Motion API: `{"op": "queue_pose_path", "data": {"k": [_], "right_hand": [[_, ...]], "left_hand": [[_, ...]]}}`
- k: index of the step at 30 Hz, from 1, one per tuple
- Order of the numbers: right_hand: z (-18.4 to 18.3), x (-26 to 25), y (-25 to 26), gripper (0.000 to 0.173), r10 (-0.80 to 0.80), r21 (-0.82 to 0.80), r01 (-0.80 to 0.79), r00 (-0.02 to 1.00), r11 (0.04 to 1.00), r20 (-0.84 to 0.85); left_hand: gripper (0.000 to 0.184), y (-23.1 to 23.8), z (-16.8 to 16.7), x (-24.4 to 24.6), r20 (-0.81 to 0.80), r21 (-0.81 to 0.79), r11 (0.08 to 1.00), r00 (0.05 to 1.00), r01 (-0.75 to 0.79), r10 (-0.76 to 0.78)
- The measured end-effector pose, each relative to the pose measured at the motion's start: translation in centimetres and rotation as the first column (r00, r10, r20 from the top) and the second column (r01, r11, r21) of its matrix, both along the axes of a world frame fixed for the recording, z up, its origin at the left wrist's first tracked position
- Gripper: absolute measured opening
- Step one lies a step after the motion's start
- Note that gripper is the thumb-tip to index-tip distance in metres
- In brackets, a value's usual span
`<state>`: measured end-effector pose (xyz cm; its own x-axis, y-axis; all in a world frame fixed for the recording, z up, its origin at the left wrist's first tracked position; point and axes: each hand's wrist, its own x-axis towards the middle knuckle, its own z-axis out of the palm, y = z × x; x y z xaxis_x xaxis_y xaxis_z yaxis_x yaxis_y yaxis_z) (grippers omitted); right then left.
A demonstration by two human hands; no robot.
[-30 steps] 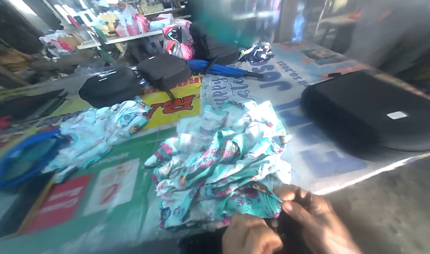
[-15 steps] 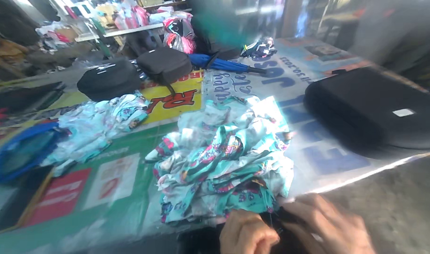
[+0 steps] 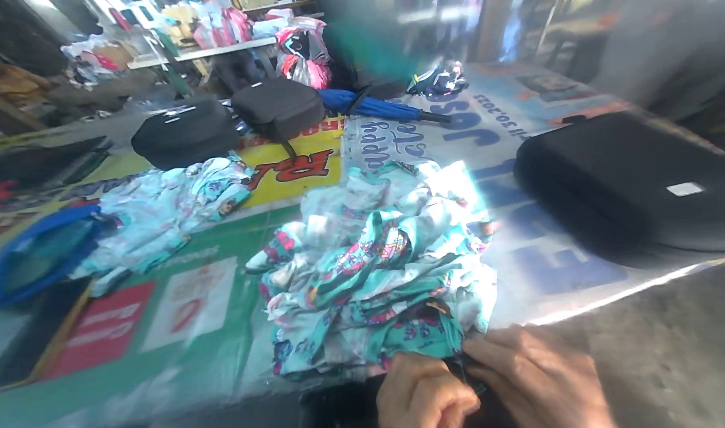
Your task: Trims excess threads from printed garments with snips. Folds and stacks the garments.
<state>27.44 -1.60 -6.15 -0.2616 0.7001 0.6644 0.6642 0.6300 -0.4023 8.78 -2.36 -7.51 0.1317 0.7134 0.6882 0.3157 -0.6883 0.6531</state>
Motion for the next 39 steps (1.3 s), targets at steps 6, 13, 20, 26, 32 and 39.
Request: {"op": "queue_pose_path", "data": {"k": [6,13,20,26,32,39], "right_hand": [[-0.3,0.0,-0.1,0.014,-0.004,0.014,0.005,1.0,1.0,-0.029],[0.3,0.0,-0.4,0.033,0.112,-0.281,-0.28,0.863,0.918,-0.493],[0.7,-1.2,2.1,0.03,0.02,-0.385,-0.26,0.85,0.885,-0.527],[0.7,-2.1,2.9,0.015,0.006,-0.391,-0.258,0.841,0.883,-0.541],[0.4,-2.2,2.8,0.006,0.059,-0.339,-0.354,0.762,0.872,-0.645],[0.5,-0.6,2.0,0.01,0.07,-0.355,-0.576,0.586,0.736,-0.807]], "left_hand": [[0.015,0.0,0.1,0.0,-0.003,-0.007,1.0,1.0,0.005,-0.005],[0.014,-0.4,0.2,-0.3,-0.014,0.017,0.999,0.999,0.038,-0.037],[0.019,-1.0,-0.2,-0.1,-0.222,0.21,0.963,0.968,0.167,-0.119],[0.023,2.4,0.7,-1.2,-0.145,0.085,0.983,0.975,-0.16,0.171],[0.013,4.1,1.6,-0.7,-0.039,-0.067,0.997,0.999,-0.026,0.024],[0.014,4.0,2.3,-0.8,0.096,-0.129,0.987,0.992,0.091,-0.079]]}}
